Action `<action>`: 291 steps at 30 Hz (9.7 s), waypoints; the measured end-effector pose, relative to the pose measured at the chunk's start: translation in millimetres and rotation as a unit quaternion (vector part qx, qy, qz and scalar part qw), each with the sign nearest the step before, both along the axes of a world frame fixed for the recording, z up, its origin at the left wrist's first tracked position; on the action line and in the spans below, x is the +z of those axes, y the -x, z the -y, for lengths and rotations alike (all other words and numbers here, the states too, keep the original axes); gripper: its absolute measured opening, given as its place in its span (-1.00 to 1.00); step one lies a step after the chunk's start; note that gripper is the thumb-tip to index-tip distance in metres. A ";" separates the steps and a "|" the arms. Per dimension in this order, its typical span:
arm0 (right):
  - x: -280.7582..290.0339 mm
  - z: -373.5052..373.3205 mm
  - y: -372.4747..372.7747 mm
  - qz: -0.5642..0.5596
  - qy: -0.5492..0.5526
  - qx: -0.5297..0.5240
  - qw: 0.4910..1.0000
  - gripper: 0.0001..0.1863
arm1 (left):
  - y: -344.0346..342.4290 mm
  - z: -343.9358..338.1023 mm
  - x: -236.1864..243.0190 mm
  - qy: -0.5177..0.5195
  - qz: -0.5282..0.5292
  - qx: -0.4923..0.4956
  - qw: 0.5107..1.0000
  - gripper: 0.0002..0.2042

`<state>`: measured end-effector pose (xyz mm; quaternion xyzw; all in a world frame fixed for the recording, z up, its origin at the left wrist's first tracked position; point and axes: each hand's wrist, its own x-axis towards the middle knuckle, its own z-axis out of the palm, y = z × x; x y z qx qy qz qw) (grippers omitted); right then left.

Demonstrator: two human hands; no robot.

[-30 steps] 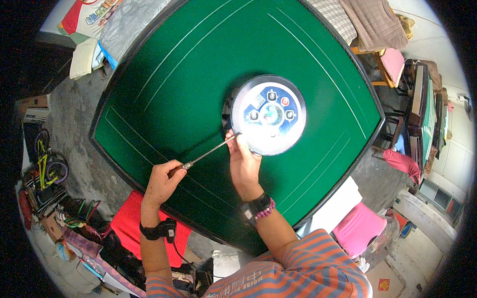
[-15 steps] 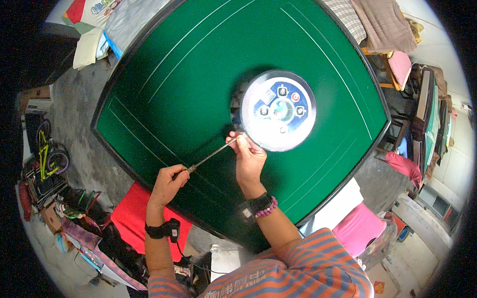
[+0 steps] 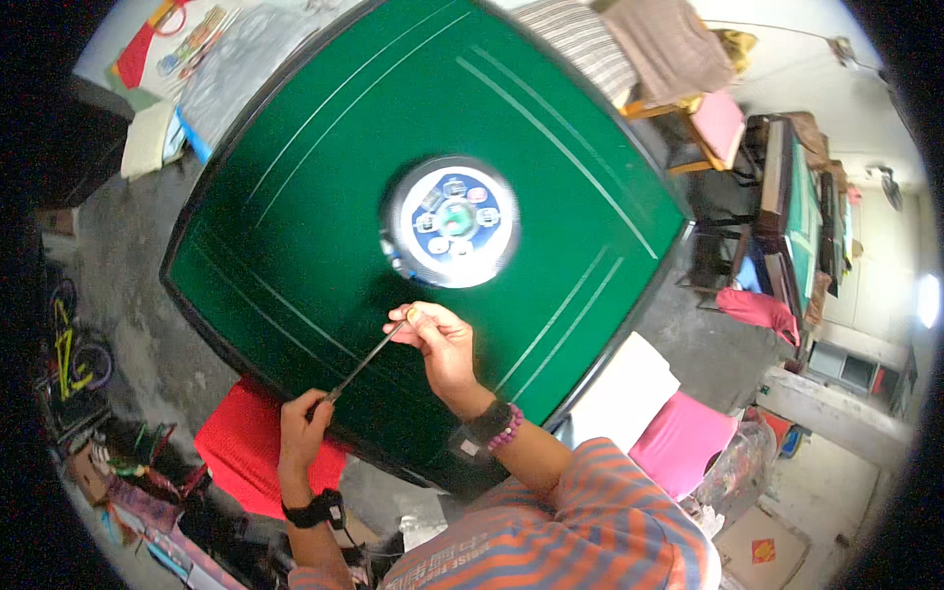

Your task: The person disassembles the central components of an automatic mahjong table using a screwdriver to remove screws and access internal wiring.

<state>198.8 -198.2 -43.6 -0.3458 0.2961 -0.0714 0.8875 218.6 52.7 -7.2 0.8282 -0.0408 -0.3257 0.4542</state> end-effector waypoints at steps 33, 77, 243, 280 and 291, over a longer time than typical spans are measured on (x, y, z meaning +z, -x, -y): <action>-48.1 261.4 -57.5 -0.006 0.473 0.241 0.847 -0.65 | -16.6 212.4 -57.0 -0.130 0.254 0.272 0.919 -0.65; -15.4 228.7 -107.9 -0.131 0.418 0.236 0.868 -0.58 | 1.8 280.0 13.5 0.344 0.212 0.302 0.864 -0.80; -21.5 197.8 -68.1 -0.111 0.254 0.331 0.902 -0.63 | -64.1 234.1 -89.1 0.315 -0.068 0.385 0.865 -0.60; -38.1 205.8 -103.4 -0.153 0.208 0.275 0.926 -0.62 | -25.5 263.3 -77.5 0.325 -0.016 0.404 0.855 -0.54; -40.9 211.1 -96.5 -0.173 0.182 0.319 0.914 -0.46 | 18.6 313.2 -93.4 0.461 -0.004 0.461 0.758 -0.36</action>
